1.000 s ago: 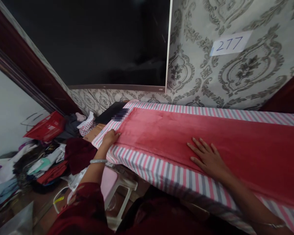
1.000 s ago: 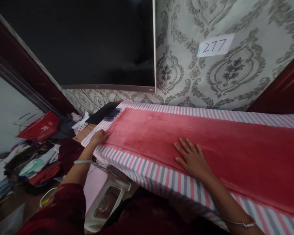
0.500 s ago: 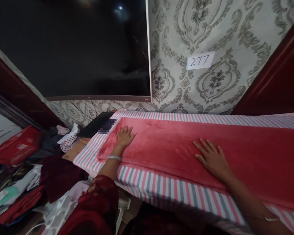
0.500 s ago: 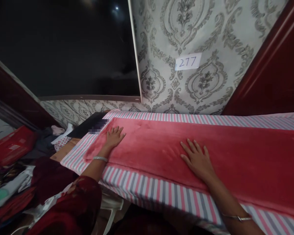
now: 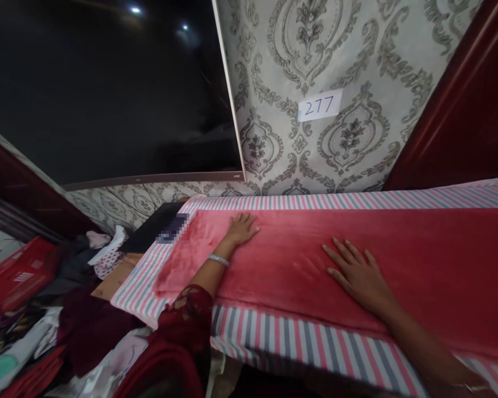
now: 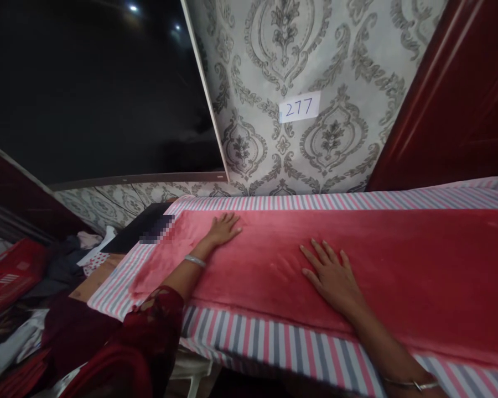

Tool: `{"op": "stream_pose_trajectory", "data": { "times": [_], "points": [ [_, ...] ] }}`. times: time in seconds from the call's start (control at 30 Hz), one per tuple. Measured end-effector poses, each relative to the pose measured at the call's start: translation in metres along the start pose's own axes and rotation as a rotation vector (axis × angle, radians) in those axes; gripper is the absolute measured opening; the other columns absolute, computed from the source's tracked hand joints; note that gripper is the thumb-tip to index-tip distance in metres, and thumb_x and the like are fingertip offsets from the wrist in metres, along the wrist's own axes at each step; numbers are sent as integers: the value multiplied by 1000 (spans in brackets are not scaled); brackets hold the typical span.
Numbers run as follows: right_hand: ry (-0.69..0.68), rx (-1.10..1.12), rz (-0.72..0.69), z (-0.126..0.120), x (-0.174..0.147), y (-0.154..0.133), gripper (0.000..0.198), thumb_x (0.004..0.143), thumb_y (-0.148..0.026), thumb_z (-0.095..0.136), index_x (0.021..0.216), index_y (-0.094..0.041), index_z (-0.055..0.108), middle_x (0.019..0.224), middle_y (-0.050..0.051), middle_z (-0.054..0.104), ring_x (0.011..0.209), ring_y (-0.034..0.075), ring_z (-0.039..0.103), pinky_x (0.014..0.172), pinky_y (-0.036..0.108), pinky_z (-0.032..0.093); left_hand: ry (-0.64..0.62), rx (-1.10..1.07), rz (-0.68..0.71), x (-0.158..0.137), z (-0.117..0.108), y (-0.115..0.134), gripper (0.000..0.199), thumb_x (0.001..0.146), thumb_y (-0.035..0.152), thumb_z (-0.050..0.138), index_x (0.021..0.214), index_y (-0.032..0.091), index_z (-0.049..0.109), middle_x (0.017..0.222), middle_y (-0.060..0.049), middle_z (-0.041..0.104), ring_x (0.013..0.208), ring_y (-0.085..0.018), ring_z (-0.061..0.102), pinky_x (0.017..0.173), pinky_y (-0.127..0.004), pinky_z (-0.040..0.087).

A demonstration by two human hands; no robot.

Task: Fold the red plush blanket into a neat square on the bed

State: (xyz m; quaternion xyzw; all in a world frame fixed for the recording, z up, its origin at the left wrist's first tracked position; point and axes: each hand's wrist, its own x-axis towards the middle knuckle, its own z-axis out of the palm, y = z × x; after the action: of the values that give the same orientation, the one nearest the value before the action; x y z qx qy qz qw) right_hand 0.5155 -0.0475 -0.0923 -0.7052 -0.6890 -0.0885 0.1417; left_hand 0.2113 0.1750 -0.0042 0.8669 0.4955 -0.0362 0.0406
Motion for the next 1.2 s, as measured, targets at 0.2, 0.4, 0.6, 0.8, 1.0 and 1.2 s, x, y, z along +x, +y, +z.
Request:
{"op": "stream_pose_trajectory", "data": {
  "times": [0.2, 0.4, 0.6, 0.8, 1.0, 1.2],
  "points": [
    [44, 0, -12, 5, -2, 2, 63, 100, -60, 25, 154, -33, 44, 163, 5, 36, 150, 33, 29, 116, 62, 29, 32, 27, -111, 6, 4, -53, 62, 101, 55, 29, 159, 34, 29, 170, -3, 20, 157, -27, 16, 124, -59, 14],
    [50, 2, -14, 5, -3, 3, 63, 100, -62, 24, 154, -35, 43, 164, 3, 34, 151, 32, 28, 117, 61, 29, 106, 59, -384, 0, 0, -120, 66, 102, 51, 23, 160, 21, 29, 168, -15, 24, 156, -31, 19, 122, -62, 17],
    [20, 0, -10, 2, -3, 3, 61, 101, -60, 28, 155, -36, 41, 165, 3, 32, 151, 32, 27, 117, 62, 29, 127, 66, -431, 5, 7, -122, 68, 101, 55, 23, 160, 22, 30, 168, -15, 25, 156, -29, 19, 123, -57, 19],
    [-22, 9, 5, -4, 1, -1, 58, 102, -57, 30, 155, -35, 42, 164, 4, 32, 151, 31, 27, 117, 63, 28, 94, 65, -448, 0, -10, -114, 67, 100, 53, 23, 160, 21, 29, 167, -15, 26, 155, -29, 21, 120, -57, 26],
    [-30, 38, 20, -9, 5, -5, 57, 102, -55, 31, 155, -36, 41, 164, 5, 33, 151, 32, 27, 117, 64, 27, 40, 60, -451, 4, -40, -69, 65, 100, 46, 27, 148, 7, 47, 152, -30, 46, 142, -41, 43, 110, -65, 35],
    [-35, 39, 25, -9, 7, -5, 56, 102, -52, 31, 155, -35, 42, 164, 6, 33, 151, 32, 26, 117, 64, 25, 32, 16, -53, 14, -19, 50, 68, 97, 60, 34, 158, 32, 32, 169, -5, 24, 155, -31, 20, 123, -55, 20]
  ]
}}
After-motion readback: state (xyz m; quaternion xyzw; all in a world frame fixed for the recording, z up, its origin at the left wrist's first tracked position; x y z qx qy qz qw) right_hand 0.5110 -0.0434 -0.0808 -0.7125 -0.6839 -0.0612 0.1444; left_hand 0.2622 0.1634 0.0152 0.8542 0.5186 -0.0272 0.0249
